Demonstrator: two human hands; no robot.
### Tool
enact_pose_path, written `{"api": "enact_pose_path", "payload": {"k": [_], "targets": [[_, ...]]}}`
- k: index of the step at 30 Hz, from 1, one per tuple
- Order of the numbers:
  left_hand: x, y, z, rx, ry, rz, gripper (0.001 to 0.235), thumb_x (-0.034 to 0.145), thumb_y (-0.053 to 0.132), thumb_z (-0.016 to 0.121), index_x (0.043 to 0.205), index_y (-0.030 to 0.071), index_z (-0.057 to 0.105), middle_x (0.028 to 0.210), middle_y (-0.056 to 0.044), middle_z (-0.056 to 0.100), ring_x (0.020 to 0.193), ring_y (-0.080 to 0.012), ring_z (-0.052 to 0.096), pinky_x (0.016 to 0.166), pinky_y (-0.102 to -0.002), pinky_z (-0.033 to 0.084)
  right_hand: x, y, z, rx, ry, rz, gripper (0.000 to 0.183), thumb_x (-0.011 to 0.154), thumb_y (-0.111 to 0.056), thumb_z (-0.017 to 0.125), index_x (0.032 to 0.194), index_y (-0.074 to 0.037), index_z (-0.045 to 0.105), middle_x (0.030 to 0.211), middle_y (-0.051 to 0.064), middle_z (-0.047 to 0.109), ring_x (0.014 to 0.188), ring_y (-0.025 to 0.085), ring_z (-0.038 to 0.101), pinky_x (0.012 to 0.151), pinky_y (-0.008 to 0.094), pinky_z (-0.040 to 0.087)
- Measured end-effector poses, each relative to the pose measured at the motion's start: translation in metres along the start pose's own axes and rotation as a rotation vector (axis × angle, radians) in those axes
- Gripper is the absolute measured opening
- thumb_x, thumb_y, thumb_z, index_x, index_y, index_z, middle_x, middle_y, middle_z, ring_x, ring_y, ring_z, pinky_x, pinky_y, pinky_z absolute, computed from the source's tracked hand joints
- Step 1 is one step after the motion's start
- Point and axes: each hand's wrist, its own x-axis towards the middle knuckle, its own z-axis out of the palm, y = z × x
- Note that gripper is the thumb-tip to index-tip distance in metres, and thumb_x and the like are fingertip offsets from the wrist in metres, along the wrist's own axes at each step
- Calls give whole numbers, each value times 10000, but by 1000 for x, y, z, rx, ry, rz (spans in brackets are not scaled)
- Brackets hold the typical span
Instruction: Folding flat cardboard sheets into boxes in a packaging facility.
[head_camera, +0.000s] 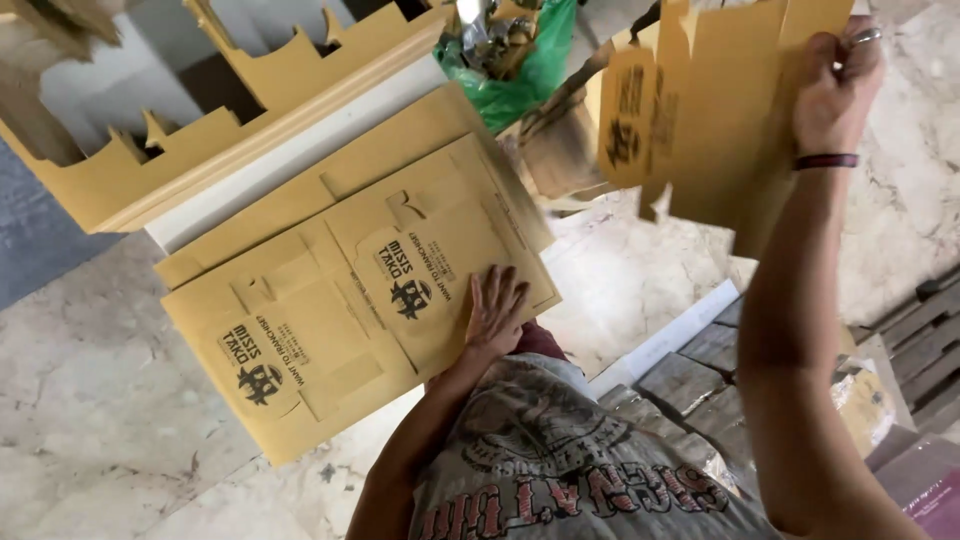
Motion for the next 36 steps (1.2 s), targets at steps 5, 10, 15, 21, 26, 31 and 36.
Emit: {"api": "enact_pose_path", "payload": {"k": [5, 10, 15, 21, 26, 31, 36], "targets": [[5, -4, 31, 171, 360, 27, 1152, 700, 825, 628, 1623, 228, 284, 1696, -187, 180, 1540, -492, 142, 1162, -798, 114, 26, 98, -25, -62, -478, 153, 131, 1127, 99, 573, 1162, -25, 595, 1155, 89, 581, 1102, 233, 541, 900, 322, 429], [13, 9, -34, -273, 513, 85, 621, 991, 524, 494, 1446, 107, 559, 1606, -197, 365, 1493, -454, 296, 1189, -678, 162, 58, 112, 28, -140, -647, 512, 98, 1119, -89, 560, 1211, -63, 584, 1214, 148, 654, 1147, 314, 601, 1007, 429, 481], [119, 47, -88, -552, 413, -291, 544, 984, 290, 565, 1503, 138, 505, 1611, -44, 427, 1455, -209, 446, 1062, -391, 498, 64, 232, 106, -147, -789, 452, 191, 1048, -204, 506, 1164, -73, 582, 1126, 162, 639, 1007, 331, 565, 862, 439, 426], [286, 59, -133, -1120, 250, -566, 1096, 862, 340, 745, 1621, 51, 9, 1698, -164, 218, 798, -247, 665, 757, -473, 595, 20, 299, 158, -493, -698, 179, 399, 1049, -164, 629, 1373, 55, 550, 1335, 234, 461, 1171, 440, 483, 941, 570, 487], [322, 75, -151, -975, 20, -755, 1032, 945, 331, 662, 1606, 24, -68, 1632, -201, 321, 1380, -390, 495, 1110, -498, 452, 14, 290, 150, -251, -632, 503, 521, 1125, -270, 528, 1554, -48, 332, 1471, 260, 530, 1301, 451, 549, 1030, 544, 523], [322, 76, -154, -1031, 17, -784, 981, 972, 319, 613, 1603, 32, -82, 1550, -171, 455, 1262, -324, 626, 965, -435, 593, -6, 317, 143, -202, -630, 302, 501, 1103, -264, 544, 1511, 4, 433, 1425, 291, 563, 1231, 498, 572, 1017, 535, 492], [323, 78, -159, -958, -7, -787, 960, 988, 394, 568, 1601, 20, -68, 1577, -158, 415, 1294, -325, 597, 1009, -447, 560, -4, 321, 145, -193, -652, 355, 496, 1090, -288, 545, 1516, -51, 455, 1352, 282, 616, 1181, 464, 610, 1012, 503, 496]]}}
